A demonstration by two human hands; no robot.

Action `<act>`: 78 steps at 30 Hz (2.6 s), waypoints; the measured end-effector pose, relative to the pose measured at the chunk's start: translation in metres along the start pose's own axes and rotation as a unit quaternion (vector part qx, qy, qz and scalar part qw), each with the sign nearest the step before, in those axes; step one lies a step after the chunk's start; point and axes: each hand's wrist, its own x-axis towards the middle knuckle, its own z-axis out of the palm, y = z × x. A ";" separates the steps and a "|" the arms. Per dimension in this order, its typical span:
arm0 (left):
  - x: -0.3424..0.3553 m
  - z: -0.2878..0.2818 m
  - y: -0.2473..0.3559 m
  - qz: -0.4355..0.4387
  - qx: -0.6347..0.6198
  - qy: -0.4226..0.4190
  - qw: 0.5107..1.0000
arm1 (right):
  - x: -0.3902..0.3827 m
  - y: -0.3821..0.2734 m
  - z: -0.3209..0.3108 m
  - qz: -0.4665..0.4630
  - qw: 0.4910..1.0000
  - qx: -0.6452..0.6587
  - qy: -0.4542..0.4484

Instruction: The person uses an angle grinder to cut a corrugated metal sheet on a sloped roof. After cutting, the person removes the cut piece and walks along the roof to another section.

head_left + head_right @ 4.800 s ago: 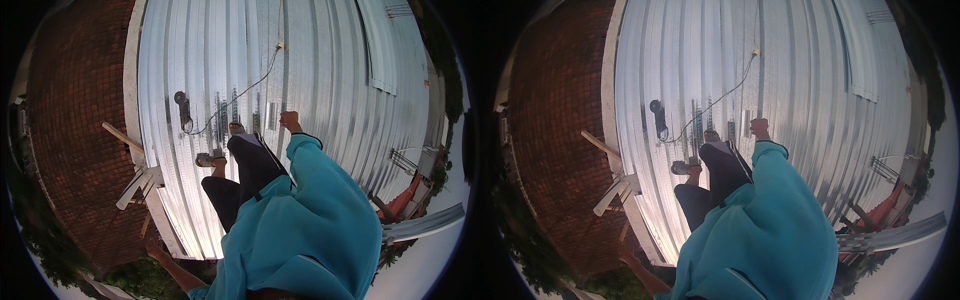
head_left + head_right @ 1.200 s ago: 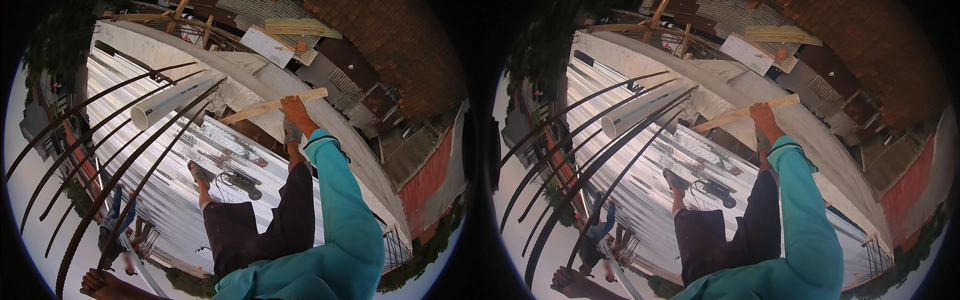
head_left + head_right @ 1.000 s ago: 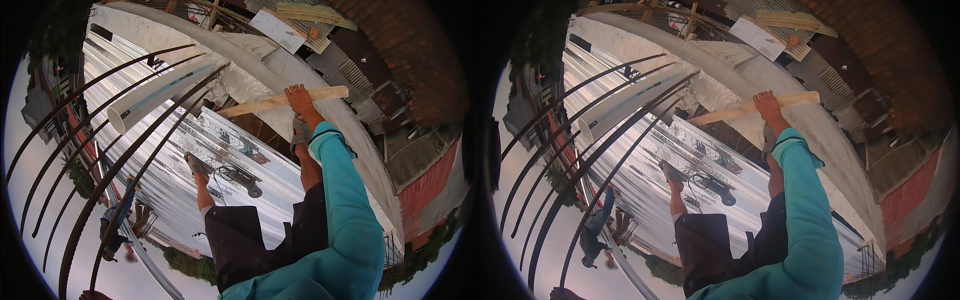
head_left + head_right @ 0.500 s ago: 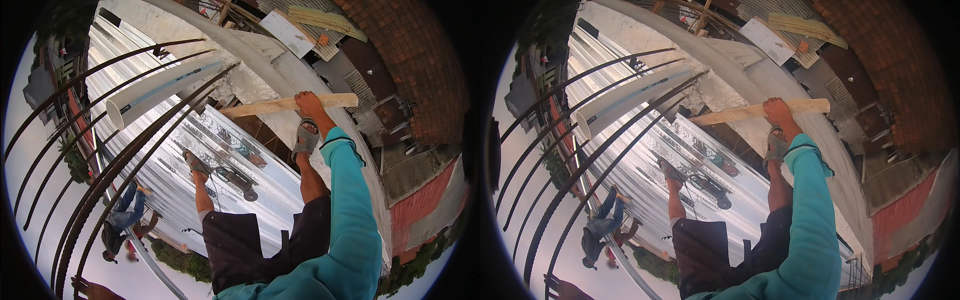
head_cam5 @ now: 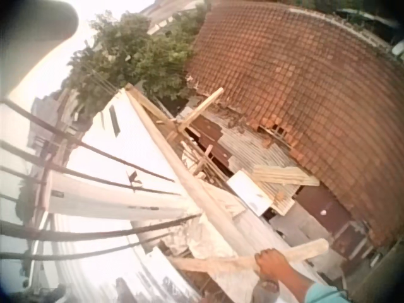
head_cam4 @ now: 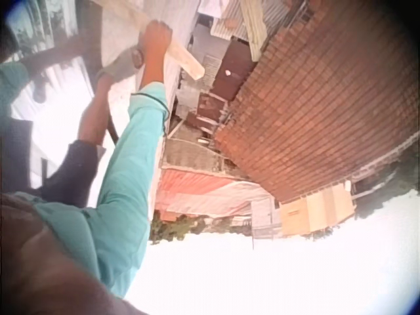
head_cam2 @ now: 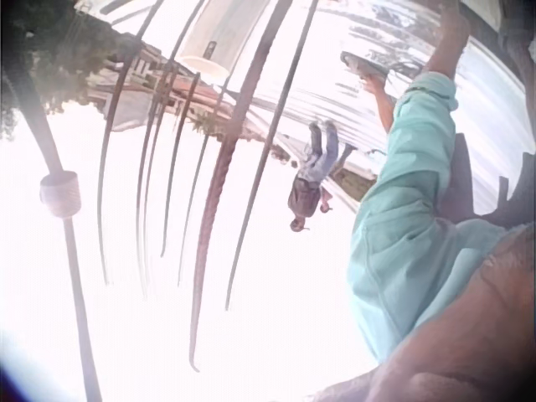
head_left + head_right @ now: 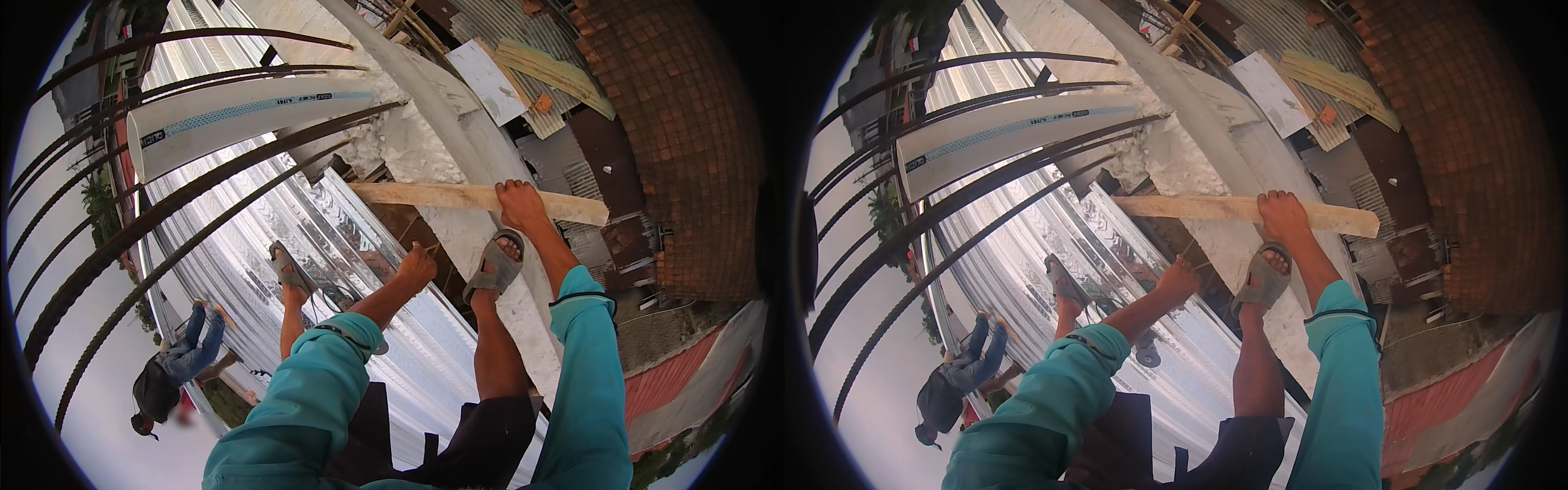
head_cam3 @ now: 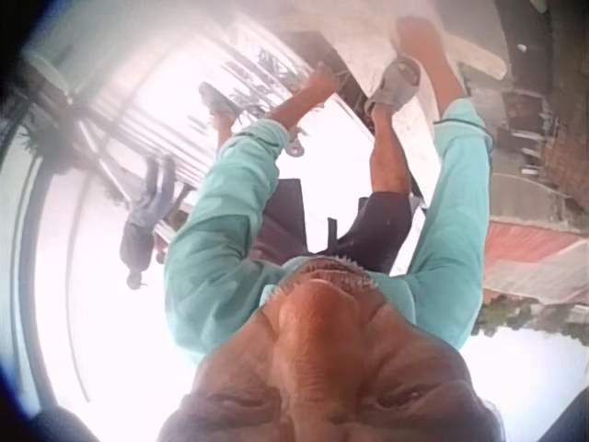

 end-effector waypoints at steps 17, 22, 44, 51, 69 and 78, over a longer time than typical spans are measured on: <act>0.004 0.023 -0.008 -0.125 -0.089 -0.040 0.987 | -0.073 0.095 -0.016 0.030 0.999 0.010 0.037; 0.009 0.035 -0.010 -0.123 -0.085 -0.032 0.988 | -0.175 0.170 -0.043 0.072 0.996 0.020 0.043; -0.047 0.007 0.003 -0.048 -0.184 0.191 0.963 | -0.450 0.061 -0.080 0.314 0.938 0.141 0.047; -0.297 -0.034 0.034 -0.233 -0.448 0.102 0.857 | -0.464 -0.018 -0.197 0.318 0.946 0.063 0.020; -0.577 -0.175 0.035 -0.221 -0.263 0.169 0.924 | -0.376 -0.214 -0.515 0.144 0.966 -0.216 -0.002; -0.674 -0.016 0.061 -0.379 -0.543 0.119 0.740 | -0.365 -0.293 -0.506 0.125 0.977 -0.172 0.014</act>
